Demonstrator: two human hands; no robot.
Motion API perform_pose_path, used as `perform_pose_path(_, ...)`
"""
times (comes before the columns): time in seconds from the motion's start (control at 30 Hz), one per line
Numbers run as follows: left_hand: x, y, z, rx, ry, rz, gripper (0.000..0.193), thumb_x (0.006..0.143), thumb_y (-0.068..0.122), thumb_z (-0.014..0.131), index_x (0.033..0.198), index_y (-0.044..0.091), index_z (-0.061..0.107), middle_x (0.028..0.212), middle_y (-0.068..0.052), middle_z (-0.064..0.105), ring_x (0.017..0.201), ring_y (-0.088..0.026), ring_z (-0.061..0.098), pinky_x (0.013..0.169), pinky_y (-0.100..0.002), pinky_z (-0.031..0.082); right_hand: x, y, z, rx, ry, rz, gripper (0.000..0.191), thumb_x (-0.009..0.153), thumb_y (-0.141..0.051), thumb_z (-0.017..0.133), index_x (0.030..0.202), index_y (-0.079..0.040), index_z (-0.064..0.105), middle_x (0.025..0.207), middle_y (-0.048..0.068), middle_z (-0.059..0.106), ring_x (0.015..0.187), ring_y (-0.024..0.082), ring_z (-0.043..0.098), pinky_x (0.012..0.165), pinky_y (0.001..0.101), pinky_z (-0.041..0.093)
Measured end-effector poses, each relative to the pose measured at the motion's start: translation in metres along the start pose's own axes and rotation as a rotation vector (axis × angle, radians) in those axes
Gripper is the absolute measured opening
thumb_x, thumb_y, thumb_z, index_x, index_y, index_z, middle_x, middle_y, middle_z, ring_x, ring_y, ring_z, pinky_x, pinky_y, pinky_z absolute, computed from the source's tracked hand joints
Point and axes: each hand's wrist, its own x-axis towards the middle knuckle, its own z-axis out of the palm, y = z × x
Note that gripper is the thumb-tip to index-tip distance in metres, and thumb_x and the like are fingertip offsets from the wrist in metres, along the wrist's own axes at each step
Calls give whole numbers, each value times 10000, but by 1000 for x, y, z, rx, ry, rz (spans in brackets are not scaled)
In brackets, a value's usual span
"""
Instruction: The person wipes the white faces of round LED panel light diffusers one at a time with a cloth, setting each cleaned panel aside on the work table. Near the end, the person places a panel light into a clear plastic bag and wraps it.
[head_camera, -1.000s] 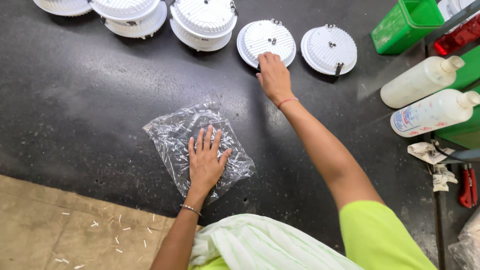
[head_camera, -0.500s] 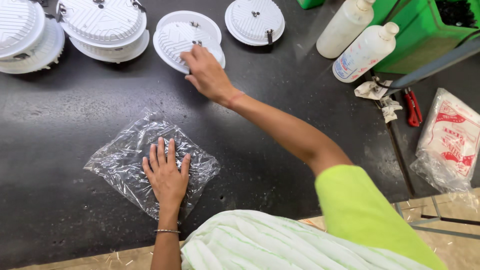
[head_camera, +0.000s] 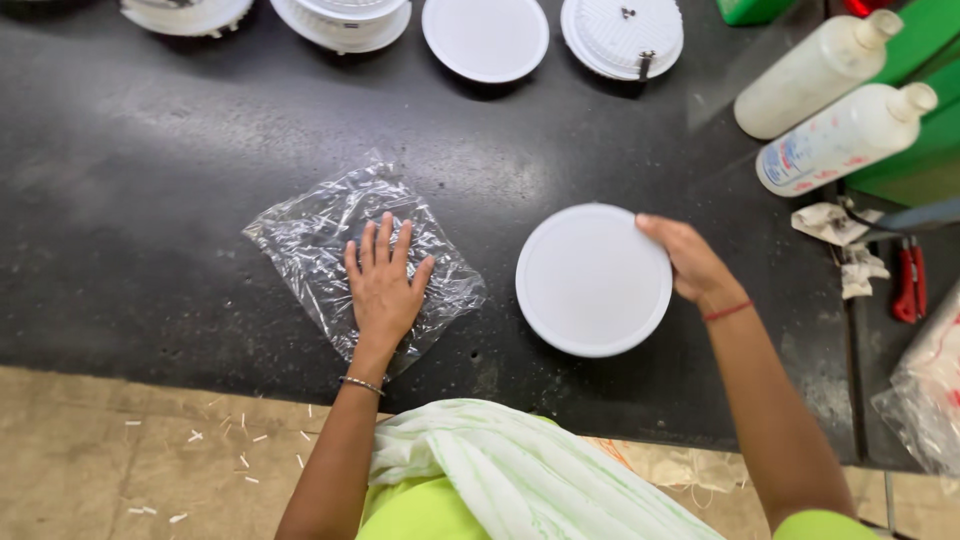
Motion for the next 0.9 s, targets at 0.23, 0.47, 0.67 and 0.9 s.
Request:
perform_pose_path(0.23,0,-1,-6,-28,17,-1,623,998,497,575,1501,132,526,1634,-109,374,1509,-317,305,1240,-550,170,18,-26,39,-680,-219,-222,407,944,-300,694,1224,-8,734,1162,57,718,1011,150,665,864,289,539)
perform_pose_path(0.47,-2,0,-10,-15,5,-11,624,999,501,568,1504,139,514,1622,-104,383,1508,-308,302,1242,-548,166,140,-88,122,-207,-88,-137,432,1019,-305,577,1320,4,545,1183,158,716,992,227,704,856,314,603)
perform_pose_path(0.67,-2,2,-14,-14,-21,-34,610,1005,489,564,1507,146,514,1633,-90,382,1516,-300,305,1249,-539,169,222,-97,192,446,73,-82,387,991,-133,632,1246,134,516,1081,216,646,948,302,709,871,412,657)
perform_pose_path(0.9,-2,4,-16,-27,-18,-33,608,1000,491,566,1500,147,522,1635,-96,380,1514,-305,307,1247,-539,174,220,-88,194,295,288,-188,275,941,-44,663,1142,-32,476,905,103,654,749,180,668,658,323,603)
